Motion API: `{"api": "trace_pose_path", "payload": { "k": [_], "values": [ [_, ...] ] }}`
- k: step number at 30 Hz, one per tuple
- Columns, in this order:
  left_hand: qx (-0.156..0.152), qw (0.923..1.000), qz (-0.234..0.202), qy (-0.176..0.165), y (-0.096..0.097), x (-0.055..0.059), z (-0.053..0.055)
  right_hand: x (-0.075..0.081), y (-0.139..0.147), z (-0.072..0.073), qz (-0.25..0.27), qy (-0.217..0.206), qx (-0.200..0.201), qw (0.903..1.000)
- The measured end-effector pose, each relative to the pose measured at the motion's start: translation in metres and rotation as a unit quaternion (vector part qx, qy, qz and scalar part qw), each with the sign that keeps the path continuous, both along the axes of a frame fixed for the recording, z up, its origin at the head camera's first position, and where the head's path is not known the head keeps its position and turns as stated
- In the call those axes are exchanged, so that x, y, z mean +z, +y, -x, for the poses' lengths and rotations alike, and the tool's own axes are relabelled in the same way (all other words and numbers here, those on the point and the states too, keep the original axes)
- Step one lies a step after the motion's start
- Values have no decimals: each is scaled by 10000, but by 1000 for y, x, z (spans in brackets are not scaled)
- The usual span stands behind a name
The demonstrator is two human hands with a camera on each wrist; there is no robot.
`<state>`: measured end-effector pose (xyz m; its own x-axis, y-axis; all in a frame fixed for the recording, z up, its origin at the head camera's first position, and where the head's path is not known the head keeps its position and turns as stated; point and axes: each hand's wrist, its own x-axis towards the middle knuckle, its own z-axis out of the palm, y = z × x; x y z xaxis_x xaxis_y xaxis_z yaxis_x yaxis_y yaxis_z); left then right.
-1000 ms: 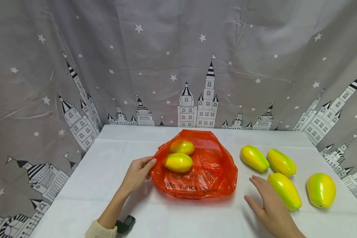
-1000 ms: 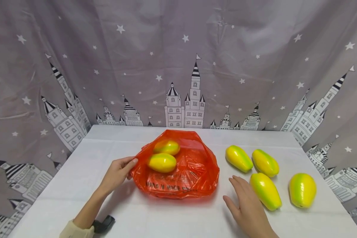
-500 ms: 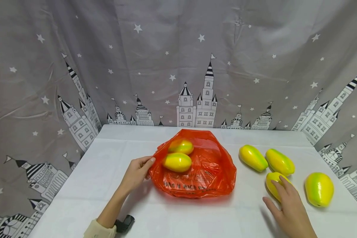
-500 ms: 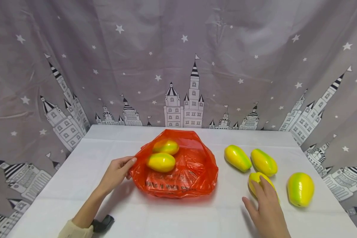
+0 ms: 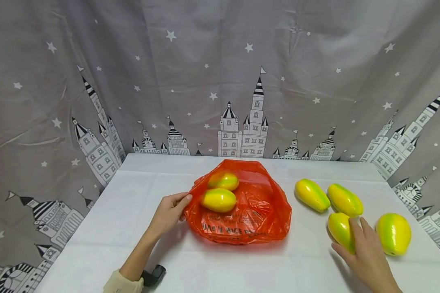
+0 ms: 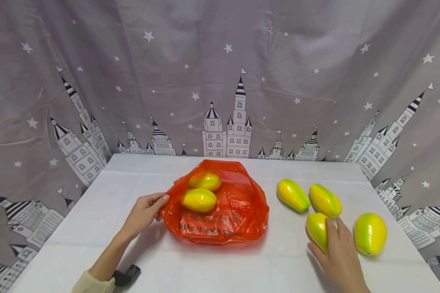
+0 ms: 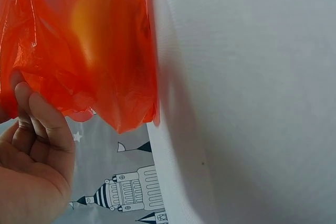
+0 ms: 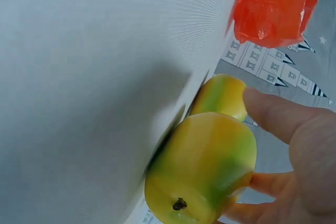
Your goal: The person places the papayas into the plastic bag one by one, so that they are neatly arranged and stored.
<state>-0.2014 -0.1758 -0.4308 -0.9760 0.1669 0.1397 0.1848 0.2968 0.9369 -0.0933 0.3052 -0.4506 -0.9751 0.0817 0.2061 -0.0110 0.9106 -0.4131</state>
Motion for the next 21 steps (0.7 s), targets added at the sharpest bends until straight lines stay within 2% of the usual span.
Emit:
{"api": "trace_pose_path", "payload": {
  "k": [3, 7, 15, 21],
  "values": [
    [-29, 10000, -6, 40, 0, 1, -1, 0, 3, 2, -60, -247, 42, 9997],
    [-10, 10000, 1, 14, 0, 1, -1, 1, 5, 2, -65, -328, 130, 9994],
    [67, 9999, 120, -87, 0, -2, 0, -2, 8, 1, -376, 189, 395, 9983],
    [50, 10000, 22, -61, 1, -2, -1, -7, 9, 0, -484, 652, 519, 9953]
  ]
}}
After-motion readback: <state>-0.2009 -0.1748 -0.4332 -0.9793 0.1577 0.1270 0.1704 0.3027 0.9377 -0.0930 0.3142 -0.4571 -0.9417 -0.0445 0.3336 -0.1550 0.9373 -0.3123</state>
